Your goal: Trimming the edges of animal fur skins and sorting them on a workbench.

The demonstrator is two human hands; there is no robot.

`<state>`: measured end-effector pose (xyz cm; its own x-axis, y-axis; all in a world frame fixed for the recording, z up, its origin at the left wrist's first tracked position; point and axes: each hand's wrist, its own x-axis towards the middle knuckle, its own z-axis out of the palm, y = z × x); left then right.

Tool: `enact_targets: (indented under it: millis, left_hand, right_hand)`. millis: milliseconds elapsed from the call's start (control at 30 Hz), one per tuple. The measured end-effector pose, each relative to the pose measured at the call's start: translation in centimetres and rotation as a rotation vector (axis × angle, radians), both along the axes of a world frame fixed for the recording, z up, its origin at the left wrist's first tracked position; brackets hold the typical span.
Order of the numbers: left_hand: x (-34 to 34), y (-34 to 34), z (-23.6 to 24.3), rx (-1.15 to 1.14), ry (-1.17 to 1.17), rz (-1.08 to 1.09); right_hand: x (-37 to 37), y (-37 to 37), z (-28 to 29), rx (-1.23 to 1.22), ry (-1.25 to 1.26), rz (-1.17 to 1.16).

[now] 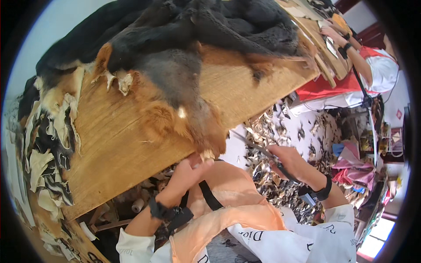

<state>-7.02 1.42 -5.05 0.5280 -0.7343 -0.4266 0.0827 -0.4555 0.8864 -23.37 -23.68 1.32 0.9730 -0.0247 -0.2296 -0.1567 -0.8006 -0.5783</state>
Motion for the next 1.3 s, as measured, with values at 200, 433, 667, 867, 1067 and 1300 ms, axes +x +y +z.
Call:
enact_targets:
  millis: [200, 433, 667, 867, 1067, 1300]
  left_hand:
    - [-1.2, -1.9, -0.3, -0.326, 0.611, 0.422]
    - [-1.4, -2.3, -0.2, -0.322, 0.48, 0.378]
    - [-1.8, -2.3, 0.7, -0.403, 0.495, 0.443]
    - [-2.0, -1.6, 0.5, -0.386, 0.484, 0.427]
    - [-1.8, -1.6, 1.0, -0.308, 0.438, 0.392]
    - [-1.2, -1.7, 0.6, -0.331, 0.435, 0.319]
  right_hand:
    - [-3.5, 2.6, -2.0, 0.197, 0.271, -0.056]
    - [-2.1, 4.5, -3.4, 0.32, 0.261, -0.142]
    - [0.6, 3.5, -2.2, 0.286, 0.204, -0.002]
    - [1.8, 3.2, -2.9, 0.337, 0.202, 0.114]
    - [1.6, 3.1, -2.5, 0.4, 0.314, 0.093]
    - [-0.1, 5.2, -2.5, 0.295, 0.257, -0.1]
